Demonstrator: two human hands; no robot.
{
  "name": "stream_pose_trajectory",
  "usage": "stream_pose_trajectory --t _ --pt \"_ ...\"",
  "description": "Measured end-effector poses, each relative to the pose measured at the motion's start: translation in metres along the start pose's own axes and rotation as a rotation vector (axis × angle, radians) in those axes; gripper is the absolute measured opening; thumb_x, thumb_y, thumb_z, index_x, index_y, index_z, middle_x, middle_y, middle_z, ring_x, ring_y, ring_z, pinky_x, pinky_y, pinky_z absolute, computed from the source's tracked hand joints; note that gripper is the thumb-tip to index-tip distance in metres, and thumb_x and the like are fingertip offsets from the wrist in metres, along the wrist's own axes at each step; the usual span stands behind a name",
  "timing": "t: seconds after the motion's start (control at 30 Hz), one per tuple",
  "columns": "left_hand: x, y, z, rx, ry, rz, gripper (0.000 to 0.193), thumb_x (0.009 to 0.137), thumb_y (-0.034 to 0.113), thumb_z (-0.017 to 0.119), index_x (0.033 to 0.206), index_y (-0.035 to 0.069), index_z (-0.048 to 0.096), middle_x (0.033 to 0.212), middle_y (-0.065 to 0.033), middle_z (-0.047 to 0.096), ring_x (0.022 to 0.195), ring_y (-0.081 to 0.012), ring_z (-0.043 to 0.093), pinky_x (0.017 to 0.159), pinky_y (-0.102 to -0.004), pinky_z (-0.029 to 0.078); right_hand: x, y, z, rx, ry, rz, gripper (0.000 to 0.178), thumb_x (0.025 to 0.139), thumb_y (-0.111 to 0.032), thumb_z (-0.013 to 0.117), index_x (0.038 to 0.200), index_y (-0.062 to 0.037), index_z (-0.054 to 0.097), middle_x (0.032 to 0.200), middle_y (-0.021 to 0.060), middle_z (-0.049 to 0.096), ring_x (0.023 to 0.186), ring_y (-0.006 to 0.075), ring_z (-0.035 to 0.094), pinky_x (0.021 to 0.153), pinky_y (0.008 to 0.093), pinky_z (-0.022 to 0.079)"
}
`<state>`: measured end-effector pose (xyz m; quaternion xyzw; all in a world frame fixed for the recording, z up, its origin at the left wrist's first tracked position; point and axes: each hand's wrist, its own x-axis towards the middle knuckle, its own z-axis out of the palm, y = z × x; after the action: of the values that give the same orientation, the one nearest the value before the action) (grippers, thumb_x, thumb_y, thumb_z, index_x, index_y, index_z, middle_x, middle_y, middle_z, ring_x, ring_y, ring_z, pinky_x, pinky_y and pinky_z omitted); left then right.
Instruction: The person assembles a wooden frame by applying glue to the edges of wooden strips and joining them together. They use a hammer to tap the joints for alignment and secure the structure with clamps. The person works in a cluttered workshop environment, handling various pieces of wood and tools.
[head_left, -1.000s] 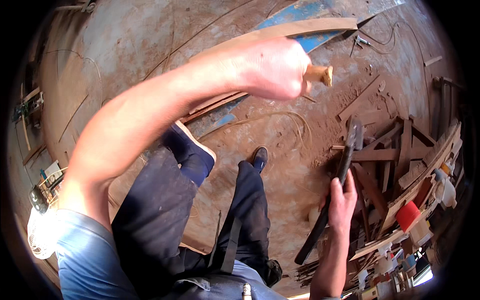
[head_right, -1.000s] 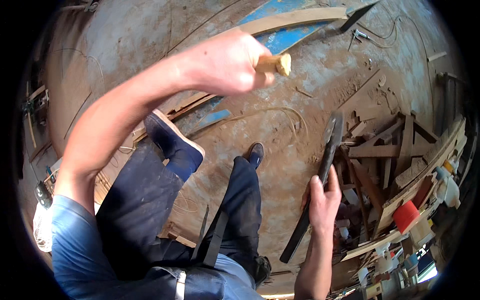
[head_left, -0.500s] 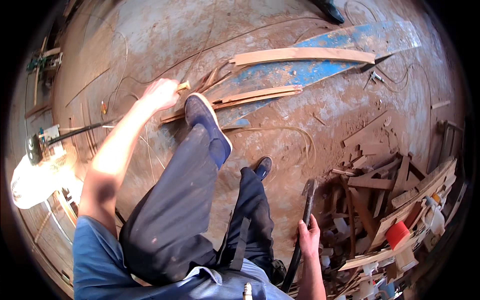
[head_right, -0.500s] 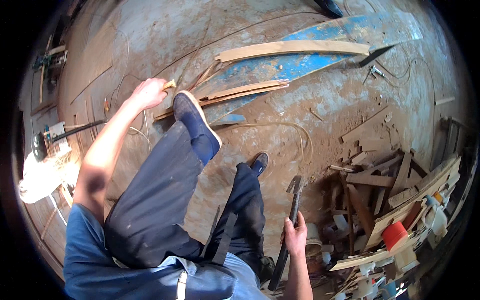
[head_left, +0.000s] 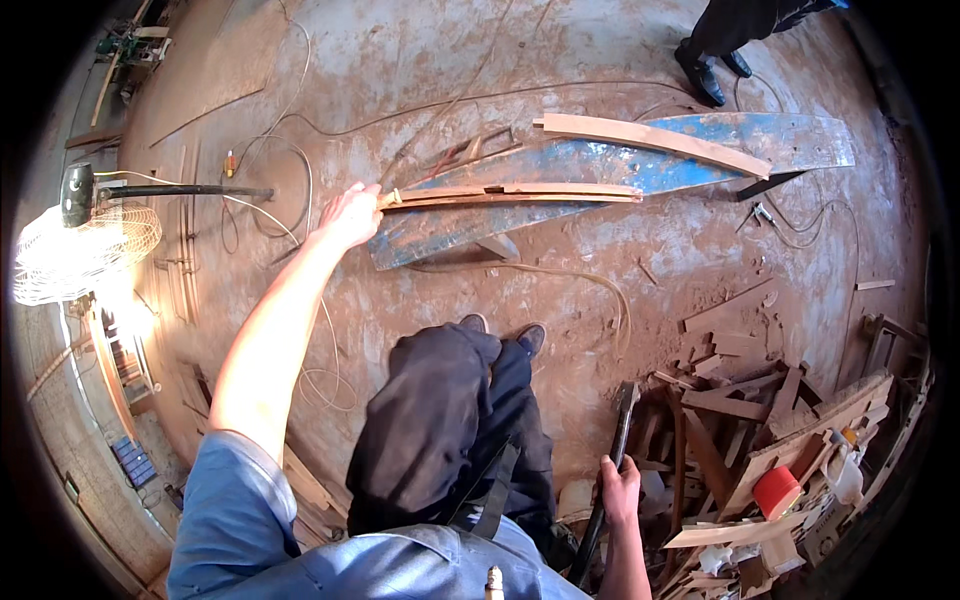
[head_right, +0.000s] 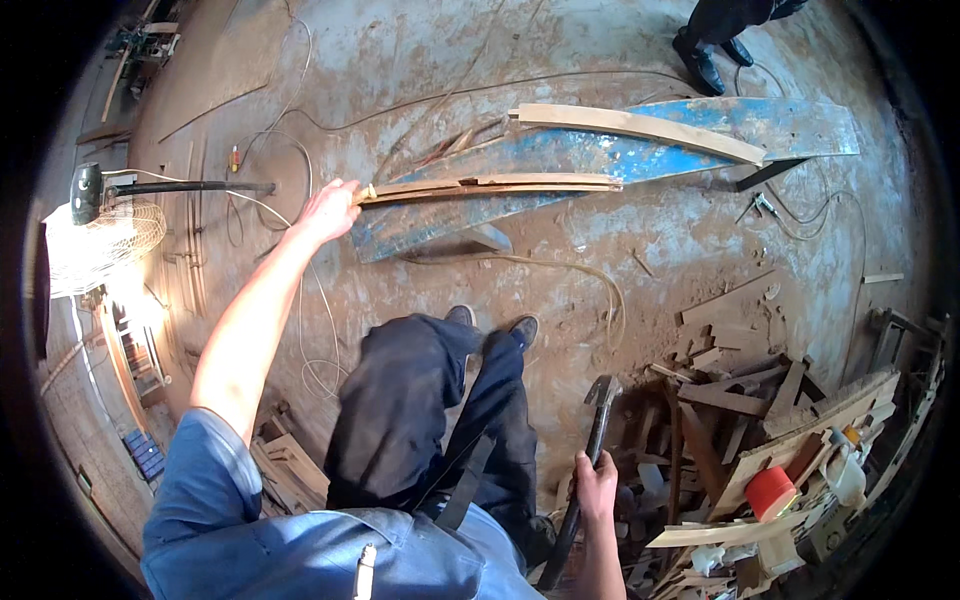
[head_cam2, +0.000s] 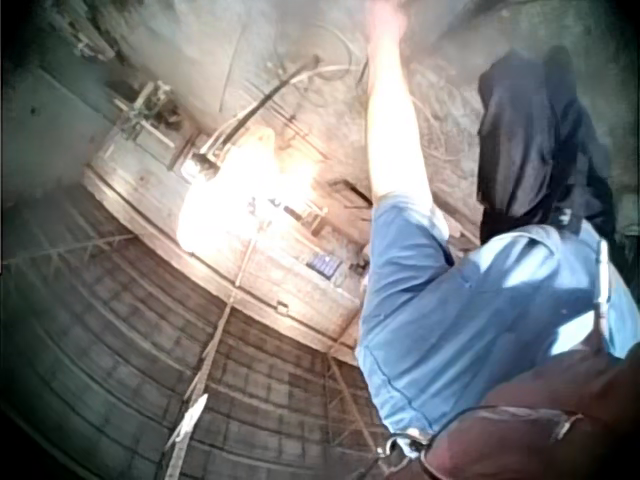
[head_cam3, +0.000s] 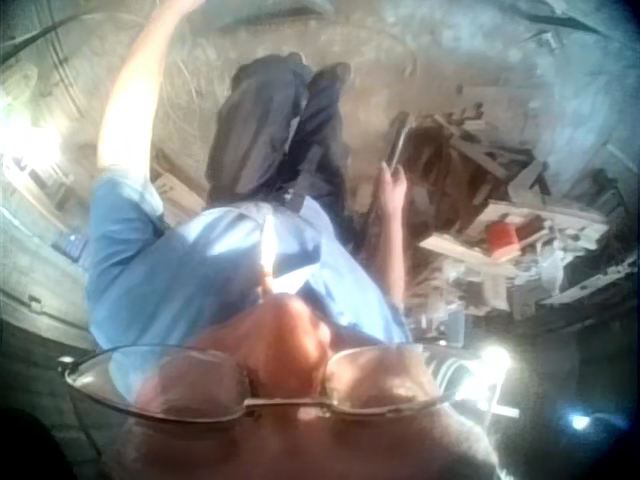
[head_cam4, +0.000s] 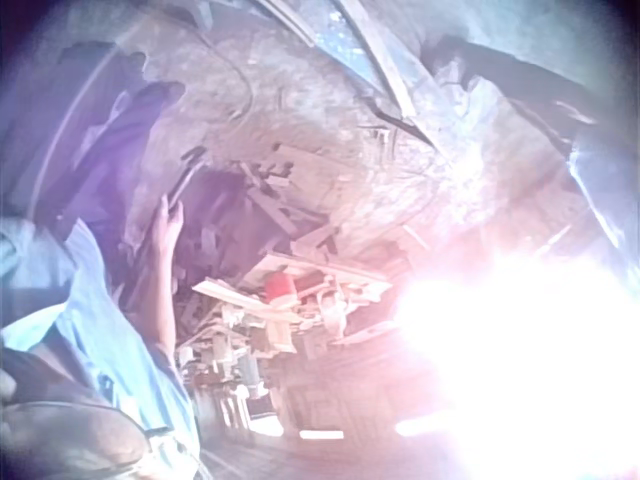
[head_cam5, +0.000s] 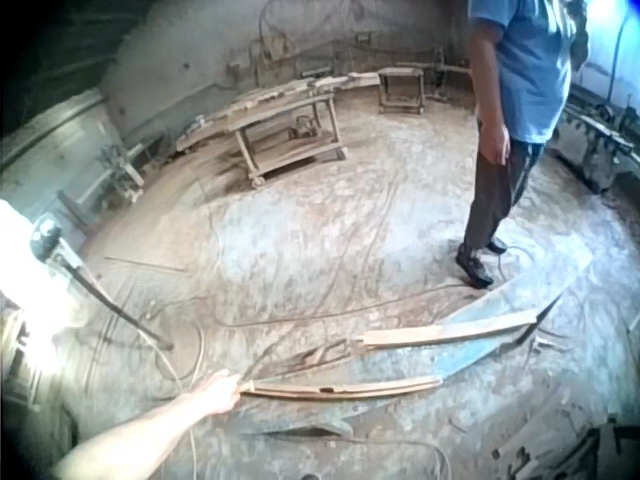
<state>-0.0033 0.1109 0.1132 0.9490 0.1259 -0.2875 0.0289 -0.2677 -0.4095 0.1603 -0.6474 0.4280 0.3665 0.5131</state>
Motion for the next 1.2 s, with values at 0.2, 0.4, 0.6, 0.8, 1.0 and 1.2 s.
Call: stream_pose_trajectory --t 0.2,0.4,0.6,0.8,1.0,1.2 --pt "-0.006 0.022 0.027 0.072 0.132 0.177 0.032 0.085 0.009 0.059 0.115 0.002 0.053 0.106 -0.0225 0.06 0.095 -0.041 0.063 0.079 -0.0502 0.053 0.0 0.041 0.012 -0.128 0.059 0.094 0.021 0.088 -0.02 0.065 0.088 -0.0022 0.054 0.06 0.0016 0.054 0.05 0.012 0.053 0.046 0.0286 0.043" --pt "-0.091 0.1 0.095 0.32 -0.024 0.739 0.027 0.084 0.013 0.056 0.11 0.004 0.054 0.074 -0.0136 0.065 0.066 -0.0305 0.068 0.053 -0.0438 0.054 -0.037 0.03 0.031 -0.28 0.057 0.238 0.031 0.085 -0.023 0.068 0.097 0.0031 0.056 0.065 0.0054 0.057 0.053 0.0138 0.057 0.048 0.0305 0.046" --pt "-0.172 0.129 0.083 0.042 -0.352 0.881 0.047 0.082 0.025 0.065 0.125 0.011 0.051 0.077 -0.0209 0.068 0.073 -0.0411 0.067 0.063 -0.0521 0.053 -0.138 0.013 0.033 -0.061 0.323 0.023 0.051 0.081 -0.029 0.073 0.118 0.001 0.056 0.075 0.0123 0.063 0.064 0.0166 0.062 0.06 0.0333 0.051" --pt "-0.177 0.146 0.044 0.1 -0.356 0.945 0.057 0.084 0.035 0.069 0.13 0.01 0.047 0.083 -0.0255 0.067 0.082 -0.0449 0.066 0.071 -0.0531 0.051 -0.193 0.069 0.055 0.021 0.484 -0.049 0.043 0.081 -0.038 0.071 0.097 0.0007 0.061 0.083 0.0227 0.065 0.079 0.0366 0.065 0.071 0.0439 0.05" --pt "-0.202 0.181 0.014 0.321 -0.281 1.02 0.062 0.078 0.013 0.065 0.133 -0.002 0.04 0.091 -0.0282 0.067 0.087 -0.0452 0.065 0.078 -0.0518 0.051 -0.242 0.145 0.057 0.383 0.787 0.116 0.038 0.08 -0.034 0.075 0.093 -0.0011 0.062 0.069 0.0087 0.06 0.063 0.0172 0.059 0.057 0.0356 0.048" --pt "-0.283 0.243 0.026 0.379 -0.313 1.193 0.026 0.076 0.011 0.062 0.099 0.003 0.051 0.085 -0.0196 0.065 0.082 -0.0376 0.065 0.071 -0.0475 0.052 -0.231 0.253 -0.06 0.726 0.951 0.047 0.023 0.088 -0.025 0.066 0.091 -0.0047 0.055 0.065 0.0003 0.053 0.051 0.0109 0.05 0.046 0.0281 0.041"
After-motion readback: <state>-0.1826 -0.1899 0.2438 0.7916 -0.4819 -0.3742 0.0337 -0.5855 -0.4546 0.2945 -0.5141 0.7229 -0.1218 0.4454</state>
